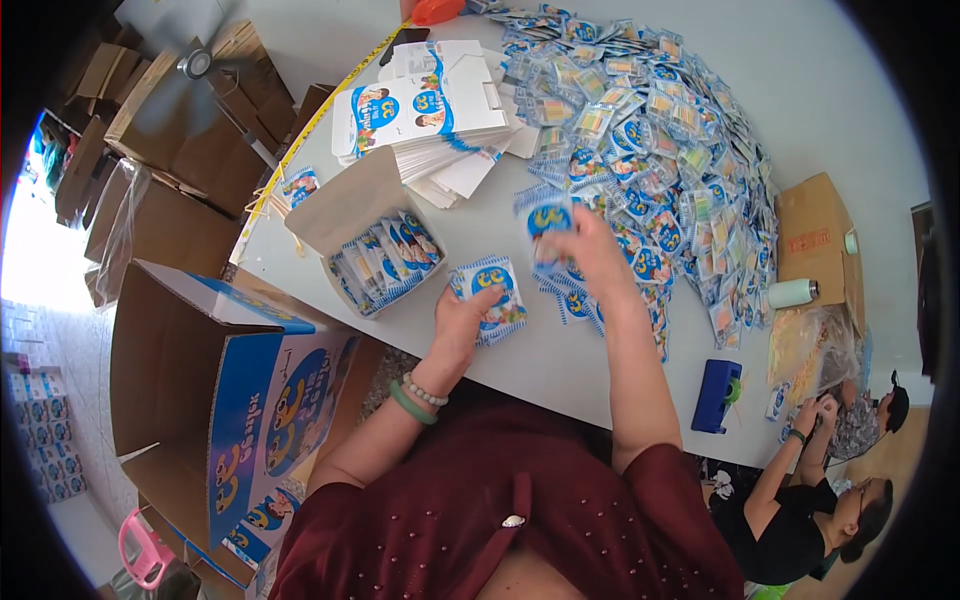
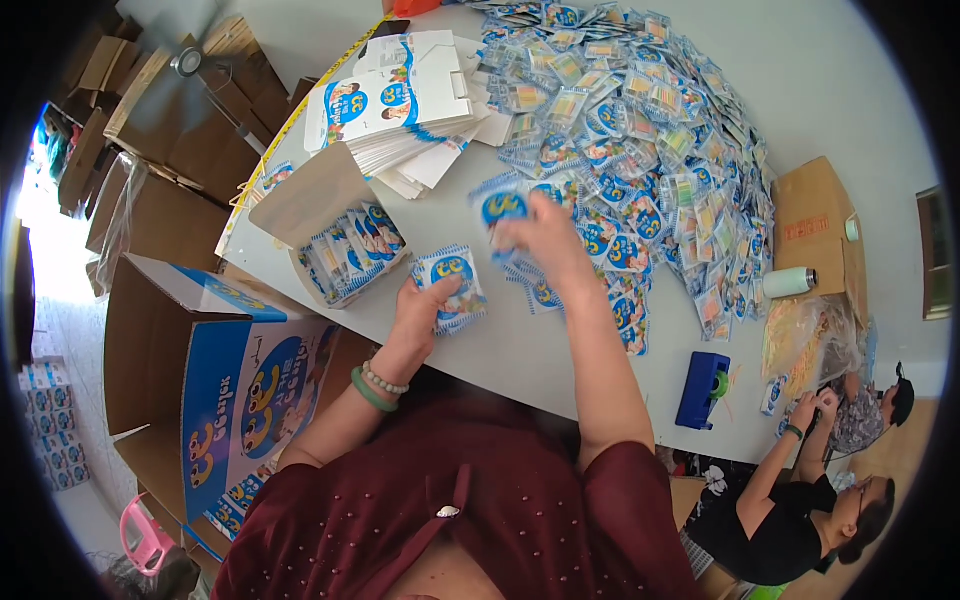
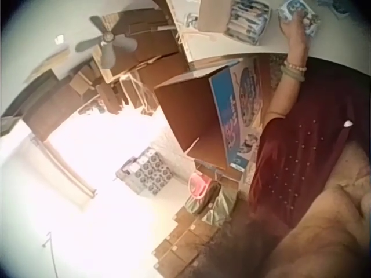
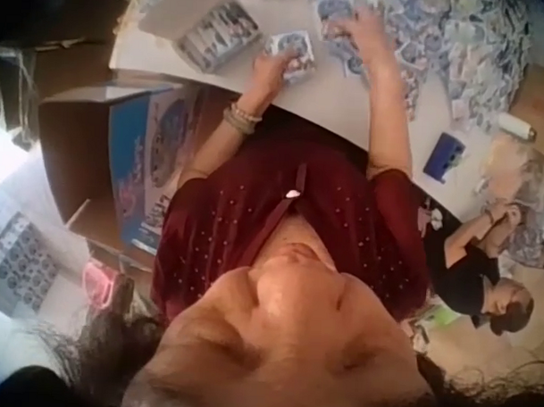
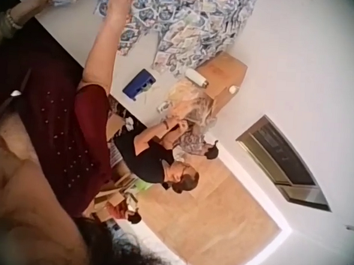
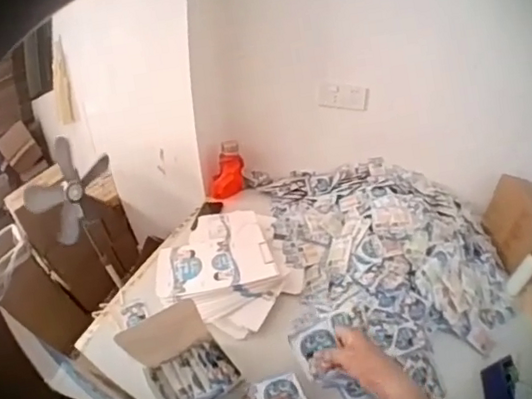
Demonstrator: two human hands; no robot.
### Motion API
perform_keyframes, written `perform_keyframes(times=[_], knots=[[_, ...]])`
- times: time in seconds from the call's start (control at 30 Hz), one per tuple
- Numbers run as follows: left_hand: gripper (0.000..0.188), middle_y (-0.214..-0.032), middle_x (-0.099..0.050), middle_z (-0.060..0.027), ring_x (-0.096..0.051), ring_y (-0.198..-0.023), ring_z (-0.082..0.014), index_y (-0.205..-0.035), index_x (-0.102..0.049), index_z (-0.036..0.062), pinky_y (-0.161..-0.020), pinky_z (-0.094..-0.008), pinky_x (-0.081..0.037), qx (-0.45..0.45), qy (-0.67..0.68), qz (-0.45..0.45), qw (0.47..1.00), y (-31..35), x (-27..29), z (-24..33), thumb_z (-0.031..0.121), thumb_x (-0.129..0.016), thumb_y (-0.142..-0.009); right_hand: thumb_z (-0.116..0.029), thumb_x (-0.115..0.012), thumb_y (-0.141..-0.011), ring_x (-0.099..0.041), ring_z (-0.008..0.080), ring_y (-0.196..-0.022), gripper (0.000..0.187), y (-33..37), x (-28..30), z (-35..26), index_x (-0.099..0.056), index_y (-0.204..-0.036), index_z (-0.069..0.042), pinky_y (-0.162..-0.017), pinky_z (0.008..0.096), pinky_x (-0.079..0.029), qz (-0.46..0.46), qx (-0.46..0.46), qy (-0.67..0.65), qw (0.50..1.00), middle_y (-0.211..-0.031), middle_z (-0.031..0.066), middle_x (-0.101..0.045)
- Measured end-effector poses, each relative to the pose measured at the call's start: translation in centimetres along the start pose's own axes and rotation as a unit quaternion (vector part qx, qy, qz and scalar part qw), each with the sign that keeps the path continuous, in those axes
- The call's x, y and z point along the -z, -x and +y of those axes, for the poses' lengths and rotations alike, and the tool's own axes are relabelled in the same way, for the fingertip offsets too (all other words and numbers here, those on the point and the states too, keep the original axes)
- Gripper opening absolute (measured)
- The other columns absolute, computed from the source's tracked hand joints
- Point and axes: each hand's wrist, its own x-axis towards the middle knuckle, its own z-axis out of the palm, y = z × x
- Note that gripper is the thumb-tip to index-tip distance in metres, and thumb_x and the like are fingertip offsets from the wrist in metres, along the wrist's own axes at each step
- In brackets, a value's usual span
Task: Packaging small blue packets into white boxes and placing them in a larger cardboard box.
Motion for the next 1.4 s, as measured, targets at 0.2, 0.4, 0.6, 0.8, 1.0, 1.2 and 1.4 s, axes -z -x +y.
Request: perform_keyframes(times=[0.2,0.4,0.6,0.8,1.0,1.2,1.4], knots=[[0.034,-0.107,-0.063,-0.0072,-0.064,-0.094,-0.0159,-0.119,-0.054,0.0019,-0.079,-0.0286,-0.053,-0.03,0.066,-0.014,0.997,0.3,-1.2,-0.9,0.01,-0.063,-0.087,-0.013,-0.063,-0.083,-0.059,0.0112,-0.087,0.025,6.3,-4.9,5.1,-0.054,-0.104,-0.002,-0.074,0.0252,-0.048,0.027,-0.041,-0.037,0.998,-0.095,0.0054,-0.062],[0.035,-0.101,-0.065,-0.0085,-0.066,-0.084,-0.0174,-0.114,-0.056,0.0017,-0.073,-0.0308,-0.056,-0.002,-0.024,-0.066,0.998,0.2,0.1,-0.3,0.008,-0.067,-0.082,-0.013,-0.063,-0.083,-0.062,0.0321,-0.087,0.034,7.4,-7.9,7.2,-0.05,-0.111,0.0,-0.077,0.0387,-0.049,0.119,0.145,0.22,0.957,-0.1,0.0173,-0.062],[0.031,-0.091,-0.067,-0.0094,-0.068,-0.074,-0.0202,-0.106,-0.059,0.001,-0.066,-0.0353,-0.059,0.039,0.003,-0.014,0.999,1.4,0.6,0.8,0.002,-0.069,-0.076,-0.013,-0.063,-0.081,-0.052,0.0351,-0.108,0.045,5.8,-0.3,5.3,-0.05,-0.123,-0.007,-0.089,0.0392,-0.044,0.107,0.109,0.307,0.939,-0.109,0.0157,-0.054],[0.032,-0.094,-0.068,-0.01,-0.068,-0.078,-0.0199,-0.107,-0.059,-0.0004,-0.068,-0.0351,-0.059,0.031,-0.037,0.024,0.999,2.5,0.9,1.6,0.0,-0.068,-0.076,-0.009,-0.065,-0.074,-0.044,0.033,-0.122,0.05,7.0,-2.8,7.4,-0.053,-0.123,-0.014,-0.1,0.0522,-0.034,0.12,0.195,0.52,0.823,-0.126,0.0108,-0.049],[0.033,-0.097,-0.067,-0.0101,-0.068,-0.083,-0.0192,-0.108,-0.059,-0.0019,-0.072,-0.033,-0.058,-0.004,-0.035,0.051,0.998,3.3,3.4,2.4,0.0,-0.068,-0.076,-0.009,-0.066,-0.069,-0.036,0.033,-0.133,0.063,10.7,-2.6,5.8,-0.052,-0.13,-0.017,-0.109,0.0532,-0.026,-0.086,0.237,0.527,0.812,-0.142,0.014,-0.039],[0.039,-0.101,-0.066,-0.0098,-0.067,-0.087,-0.02,-0.116,-0.055,-0.0005,-0.074,-0.0351,-0.059,-0.002,0.019,0.003,1.0,3.0,4.2,2.3,0.004,-0.068,-0.079,-0.019,-0.071,-0.071,-0.048,0.0324,-0.118,0.043,10.6,-4.0,3.8,-0.058,-0.11,-0.005,-0.097,0.0434,-0.039,0.018,-0.04,0.466,0.884,-0.122,0.0141,-0.055],[0.04,-0.102,-0.066,-0.0107,-0.068,-0.087,-0.0208,-0.116,-0.055,-0.0014,-0.074,-0.0365,-0.059,0.009,0.021,0.0,1.0,3.2,4.4,2.4,0.005,-0.068,-0.079,-0.015,-0.069,-0.074,-0.061,0.0303,-0.084,0.033,10.1,-5.8,5.3,-0.059,-0.103,-0.003,-0.072,0.0398,-0.047,0.064,-0.096,0.405,0.907,-0.094,0.0111,-0.065]])
